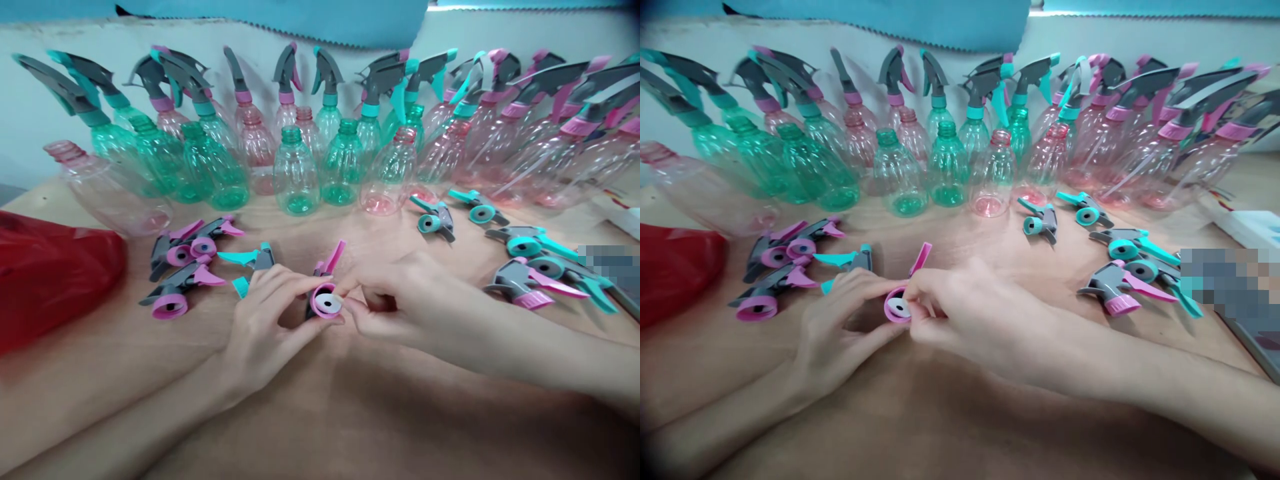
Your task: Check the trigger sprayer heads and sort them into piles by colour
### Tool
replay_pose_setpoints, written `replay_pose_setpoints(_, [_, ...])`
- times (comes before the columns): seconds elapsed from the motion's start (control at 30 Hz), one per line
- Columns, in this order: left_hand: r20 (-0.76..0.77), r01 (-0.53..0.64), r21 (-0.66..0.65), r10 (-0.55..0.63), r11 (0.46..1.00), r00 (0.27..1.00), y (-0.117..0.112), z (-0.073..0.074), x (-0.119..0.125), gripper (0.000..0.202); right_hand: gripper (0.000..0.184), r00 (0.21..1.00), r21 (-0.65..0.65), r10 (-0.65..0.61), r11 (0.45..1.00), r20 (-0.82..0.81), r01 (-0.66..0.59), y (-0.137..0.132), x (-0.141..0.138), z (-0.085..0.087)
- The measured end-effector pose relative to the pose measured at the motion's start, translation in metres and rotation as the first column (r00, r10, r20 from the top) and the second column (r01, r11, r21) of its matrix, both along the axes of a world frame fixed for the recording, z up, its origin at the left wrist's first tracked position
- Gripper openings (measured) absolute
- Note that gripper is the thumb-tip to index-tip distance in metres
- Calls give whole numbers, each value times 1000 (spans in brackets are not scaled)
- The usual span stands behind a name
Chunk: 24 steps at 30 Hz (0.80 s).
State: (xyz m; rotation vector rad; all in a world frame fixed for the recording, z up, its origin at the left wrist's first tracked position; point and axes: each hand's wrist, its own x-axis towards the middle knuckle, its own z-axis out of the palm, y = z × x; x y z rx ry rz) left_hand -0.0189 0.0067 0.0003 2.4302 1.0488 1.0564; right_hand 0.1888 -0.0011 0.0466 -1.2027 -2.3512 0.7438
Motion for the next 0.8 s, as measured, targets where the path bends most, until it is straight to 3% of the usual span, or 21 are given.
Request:
replay_pose_setpoints(0.07, [11, 9, 10, -9, 1000, 1000, 0, 0, 0, 26, 19, 1000, 5, -11, 1000, 10, 11, 0, -1, -2])
replay_pose_setpoints(0.2, [6, 23, 18, -24, 1000, 1000, 1, 0, 1, 26, 30, 997, 134, -70, 989, 38, 64, -2, -2, -4])
replay_pose_setpoints(0.4, [4, 40, 38, -40, 998, 999, -1, 2, 2, 26, 22, 996, 285, -89, 955, -2, 86, -5, -5, -3])
replay_pose_setpoints(0.67, [-1, 53, 60, -53, 997, 999, -2, 1, 2, 28, 10, 998, 267, -44, 963, 46, 30, -5, -3, 1])
replay_pose_setpoints(0.8, [-5, 53, 51, -52, 997, 999, -2, 1, 2, 27, 15, 998, 227, -15, 974, 66, 0, -2, -1, 4])
